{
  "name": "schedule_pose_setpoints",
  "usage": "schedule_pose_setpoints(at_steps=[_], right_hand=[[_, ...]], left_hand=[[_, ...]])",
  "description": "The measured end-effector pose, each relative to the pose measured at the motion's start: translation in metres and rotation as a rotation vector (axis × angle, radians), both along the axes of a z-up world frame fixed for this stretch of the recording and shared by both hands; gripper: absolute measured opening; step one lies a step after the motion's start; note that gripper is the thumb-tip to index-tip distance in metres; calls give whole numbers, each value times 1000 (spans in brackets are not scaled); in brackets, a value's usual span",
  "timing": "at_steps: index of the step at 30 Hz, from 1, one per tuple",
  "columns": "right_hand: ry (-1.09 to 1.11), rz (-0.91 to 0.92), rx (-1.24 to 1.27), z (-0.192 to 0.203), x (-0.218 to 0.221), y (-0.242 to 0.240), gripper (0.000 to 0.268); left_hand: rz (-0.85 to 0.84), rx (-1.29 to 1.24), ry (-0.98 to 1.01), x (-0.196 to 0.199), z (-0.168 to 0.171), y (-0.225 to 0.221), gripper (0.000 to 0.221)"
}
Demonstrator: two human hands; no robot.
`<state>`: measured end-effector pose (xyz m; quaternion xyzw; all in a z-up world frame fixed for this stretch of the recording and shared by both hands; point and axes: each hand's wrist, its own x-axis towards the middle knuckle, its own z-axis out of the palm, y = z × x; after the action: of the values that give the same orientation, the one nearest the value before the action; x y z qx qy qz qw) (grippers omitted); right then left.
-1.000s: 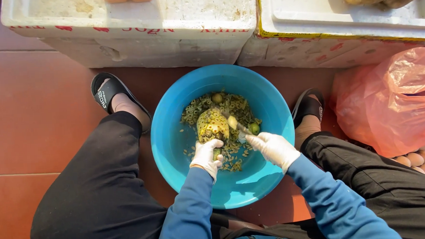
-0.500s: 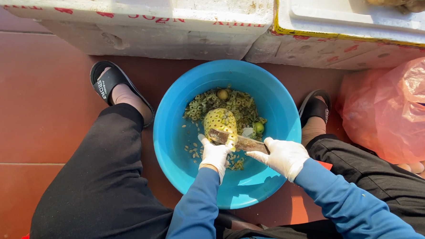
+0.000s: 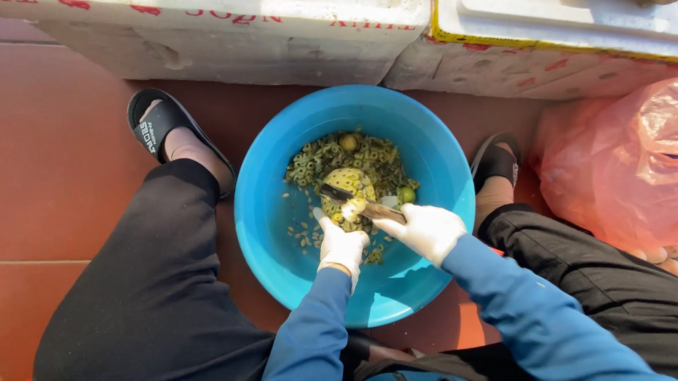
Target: Peeling and removing the eyes of a pineapple using a knife over a bowl while sitting on the floor.
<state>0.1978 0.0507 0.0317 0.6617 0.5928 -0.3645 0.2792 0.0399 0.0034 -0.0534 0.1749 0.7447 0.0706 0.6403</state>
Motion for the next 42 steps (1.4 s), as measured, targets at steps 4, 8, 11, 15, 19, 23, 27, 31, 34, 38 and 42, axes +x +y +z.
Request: schedule_pose_setpoints(at_steps=[4,8,11,15,19,23,27,31,34,38,42], right_hand=[[16,-34,25,-5,-11,7,77],[48,-91,31,7,3,5,82],[15,-87,-16,8,-2,1,82],[57,-163,-7,-32,-21,28,82],[71,-214,-12,-3,-24,25,84],[73,-217,-91,11,-19,20,92],[121,-272,-77,-33,-18,33,93],[169,-188,-104,15,-25,29,93],[120,-161,-125,4,-13,17,93],[139,-394,-130,-30,-15,33,77],[42,31,-233,5,-33,39,66]], left_hand=[[44,0,-11,-3,-13,-1,110],[86,23,-34,-8,1,9,113],[88,-5,-26,-7,-9,-9,112],[89,-15,10,-5,-23,-10,109],[95,-41,16,-10,-1,-5,111],[138,-22,-24,-13,16,-10,109],[186,3,-45,-16,25,-6,108],[189,-15,-36,-24,24,-8,107],[201,10,-49,-24,12,-24,112],[211,51,-68,-30,12,-18,111],[221,93,-65,-32,2,-18,110]])
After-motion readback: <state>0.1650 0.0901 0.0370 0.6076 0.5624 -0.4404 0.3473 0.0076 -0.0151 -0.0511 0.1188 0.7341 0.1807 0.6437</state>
